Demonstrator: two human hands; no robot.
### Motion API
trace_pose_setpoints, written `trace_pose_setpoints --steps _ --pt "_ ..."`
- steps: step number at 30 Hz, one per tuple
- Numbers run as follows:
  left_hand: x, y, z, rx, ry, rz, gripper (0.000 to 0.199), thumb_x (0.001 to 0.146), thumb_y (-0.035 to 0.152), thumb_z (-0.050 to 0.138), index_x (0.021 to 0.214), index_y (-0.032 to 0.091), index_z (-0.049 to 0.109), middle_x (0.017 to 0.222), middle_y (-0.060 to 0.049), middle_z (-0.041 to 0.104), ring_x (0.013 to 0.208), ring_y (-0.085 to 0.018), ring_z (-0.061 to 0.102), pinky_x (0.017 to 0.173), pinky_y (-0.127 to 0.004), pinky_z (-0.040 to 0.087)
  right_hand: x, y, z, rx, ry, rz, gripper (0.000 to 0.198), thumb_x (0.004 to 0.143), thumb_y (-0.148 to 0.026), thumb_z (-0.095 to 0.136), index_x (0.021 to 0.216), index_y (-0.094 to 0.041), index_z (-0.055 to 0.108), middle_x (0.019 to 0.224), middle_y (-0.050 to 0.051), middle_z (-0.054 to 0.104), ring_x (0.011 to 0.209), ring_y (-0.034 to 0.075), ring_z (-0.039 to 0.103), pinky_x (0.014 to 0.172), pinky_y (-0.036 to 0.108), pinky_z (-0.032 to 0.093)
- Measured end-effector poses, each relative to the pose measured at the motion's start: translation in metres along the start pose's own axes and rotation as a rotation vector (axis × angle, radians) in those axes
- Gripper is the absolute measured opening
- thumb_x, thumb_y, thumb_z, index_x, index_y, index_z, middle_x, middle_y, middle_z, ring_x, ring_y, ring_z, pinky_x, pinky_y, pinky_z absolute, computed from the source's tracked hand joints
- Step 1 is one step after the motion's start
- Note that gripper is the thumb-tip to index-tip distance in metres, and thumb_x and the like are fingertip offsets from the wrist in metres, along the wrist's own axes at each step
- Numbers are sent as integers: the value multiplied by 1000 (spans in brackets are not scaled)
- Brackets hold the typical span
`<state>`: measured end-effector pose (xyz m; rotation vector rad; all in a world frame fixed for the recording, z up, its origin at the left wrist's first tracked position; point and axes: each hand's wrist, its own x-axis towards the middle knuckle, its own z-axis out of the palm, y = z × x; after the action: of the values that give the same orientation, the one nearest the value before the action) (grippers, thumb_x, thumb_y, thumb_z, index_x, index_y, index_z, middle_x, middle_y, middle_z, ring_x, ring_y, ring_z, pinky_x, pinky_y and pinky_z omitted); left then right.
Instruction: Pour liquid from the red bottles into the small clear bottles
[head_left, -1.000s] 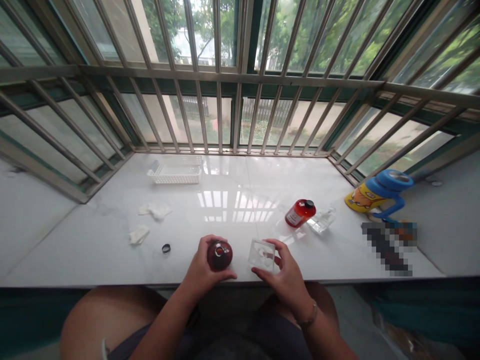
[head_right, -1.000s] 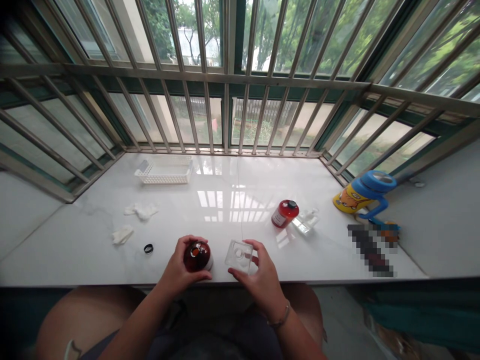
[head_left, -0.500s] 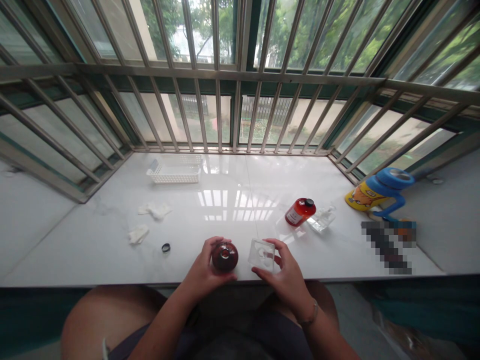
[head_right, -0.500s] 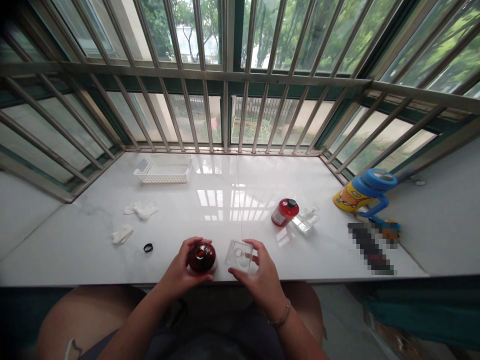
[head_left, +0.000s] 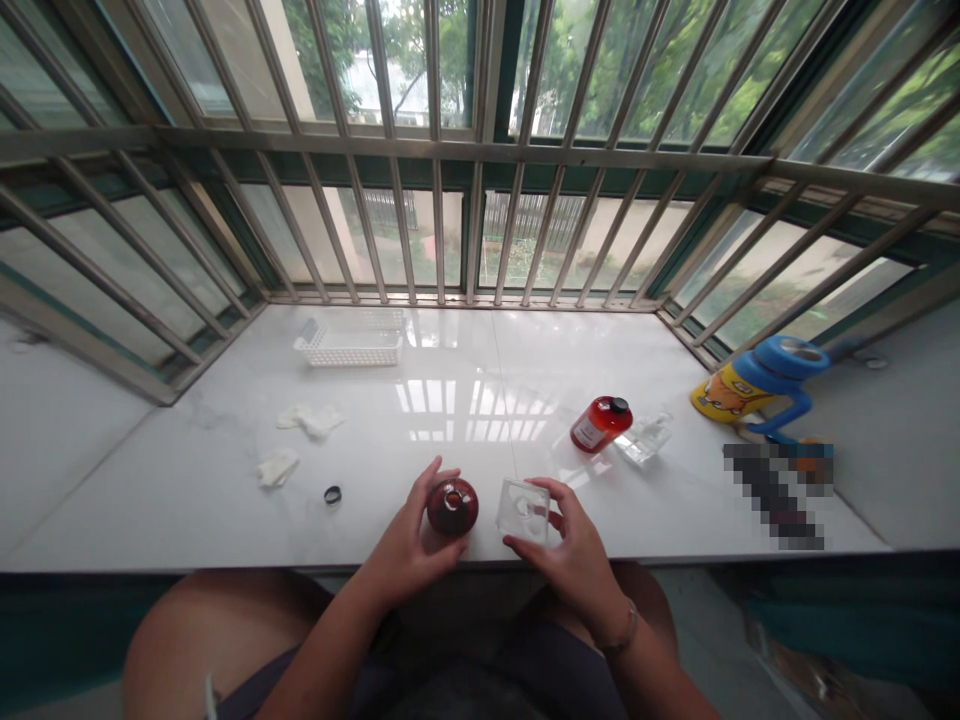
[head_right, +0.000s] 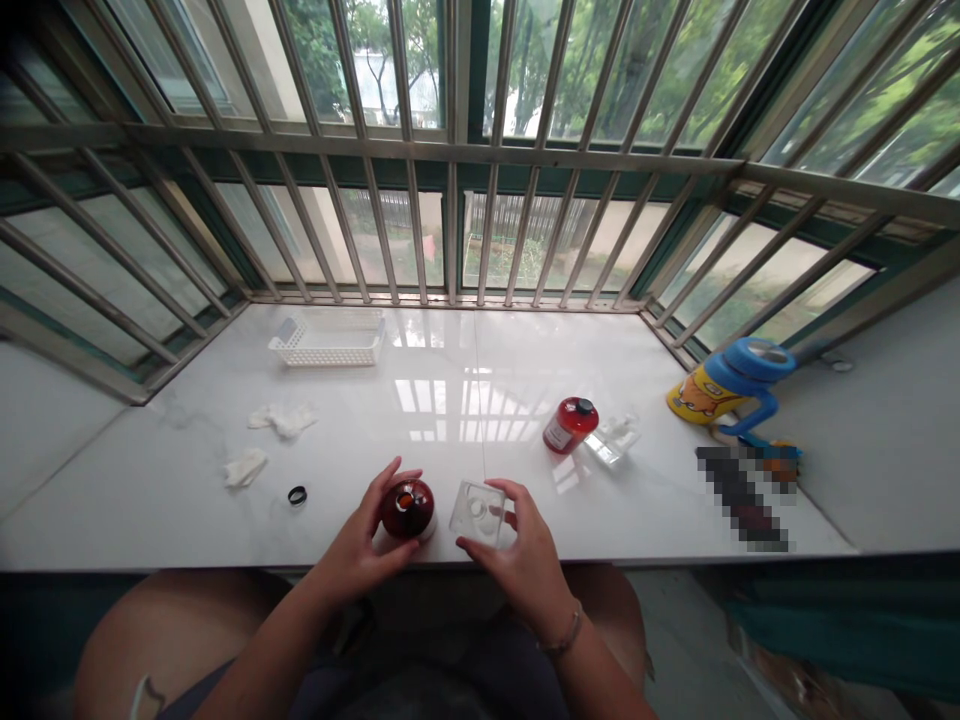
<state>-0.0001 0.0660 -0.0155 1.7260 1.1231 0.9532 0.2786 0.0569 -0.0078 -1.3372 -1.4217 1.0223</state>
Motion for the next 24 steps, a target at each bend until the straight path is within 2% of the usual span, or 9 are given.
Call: trace_pose_setpoints --steps 3,5,9,13,24 --pt "-2 -2 0 54 63 34 108 83 35 91 168 33 24 170 -18 42 156 -38 47 126 -62 43 0 -1 0 -1 -5 7 69 74 -40 96 133 -29 62 137 9 67 119 32 71 105 51 64" --pt "-2 -1 -1 131 128 94 104 77 39 96 162 32 36 167 -18 47 155 -40 47 126 -64 42 -1 0 0 -1 -5 5 70 74 -40 96 134 -29 62 137 9 66 120 32 70 105 51 64" --pt "0 6 -4 236 184 244 70 84 33 92 142 32 53 152 -15 60 145 -35 58 118 -59 52 -1 3 0 -6 -4 7 70 74 -41 96 135 -28 62 138 9 66 121 31 70 106 50 63" --pt "1 12 -6 331 193 302 54 90 29 87 134 32 57 147 -13 63 138 -31 64 113 -53 57 -2 4 0 4 -5 23 70 74 -40 95 134 -29 62 138 9 66 118 31 72 105 49 64" --pt "2 17 -10 419 185 340 46 88 31 88 127 32 64 144 -12 67 131 -31 69 107 -50 61 -3 7 2 18 -11 30 70 73 -40 95 134 -29 62 137 9 66 117 31 72 103 50 65"
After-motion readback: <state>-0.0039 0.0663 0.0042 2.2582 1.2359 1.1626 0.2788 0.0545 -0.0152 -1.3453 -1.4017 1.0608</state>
